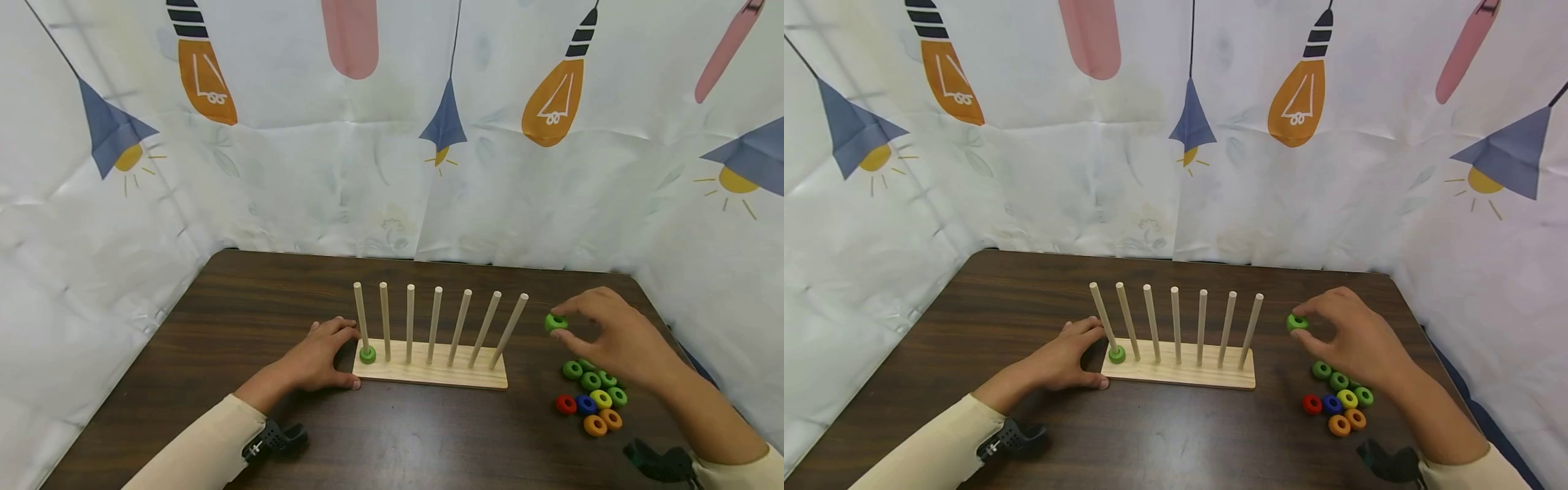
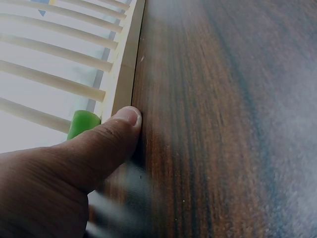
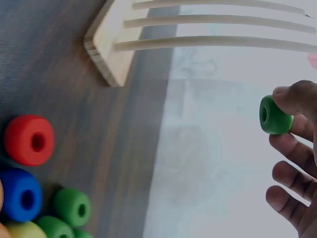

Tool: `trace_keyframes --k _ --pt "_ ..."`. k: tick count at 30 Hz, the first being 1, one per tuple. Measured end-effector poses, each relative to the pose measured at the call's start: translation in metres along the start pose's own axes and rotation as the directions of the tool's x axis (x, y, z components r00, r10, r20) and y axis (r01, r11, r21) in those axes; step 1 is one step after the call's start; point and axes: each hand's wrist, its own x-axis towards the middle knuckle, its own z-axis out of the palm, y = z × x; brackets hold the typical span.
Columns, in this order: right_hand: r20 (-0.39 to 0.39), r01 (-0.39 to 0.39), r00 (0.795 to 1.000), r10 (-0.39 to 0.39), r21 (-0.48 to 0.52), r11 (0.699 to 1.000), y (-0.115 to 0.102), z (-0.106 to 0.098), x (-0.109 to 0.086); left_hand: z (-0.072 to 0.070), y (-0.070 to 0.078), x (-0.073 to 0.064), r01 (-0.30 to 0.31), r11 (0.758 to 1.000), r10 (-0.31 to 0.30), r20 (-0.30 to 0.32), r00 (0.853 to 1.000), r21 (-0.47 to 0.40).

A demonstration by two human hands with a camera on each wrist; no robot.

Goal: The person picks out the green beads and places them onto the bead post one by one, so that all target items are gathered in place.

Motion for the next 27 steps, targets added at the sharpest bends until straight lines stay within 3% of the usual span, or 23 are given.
trace_keyframes --k 3,6,11,27 --pt "-0.015 0.017 1.000 -0.017 -0.001 1.000 -0.003 -0.005 0.005 -0.011 0.017 -0.001 0.041 0.998 -0.043 0.040 0.998 0.039" --pt "-0.039 0.051 0.998 -0.051 0.006 0.999 -0.003 -0.011 0.012 -0.014 0.022 -0.001 0.070 0.995 -0.075 0.064 0.995 0.071" --pt "-0.074 0.125 0.990 -0.123 0.027 0.992 -0.004 -0.019 0.022 -0.014 0.022 -0.001 0.074 0.994 -0.079 0.065 0.995 0.078" --pt "-0.158 0.247 0.959 -0.234 0.068 0.967 -0.020 -0.033 0.044 -0.015 0.022 -0.001 0.075 0.994 -0.080 0.070 0.994 0.074"
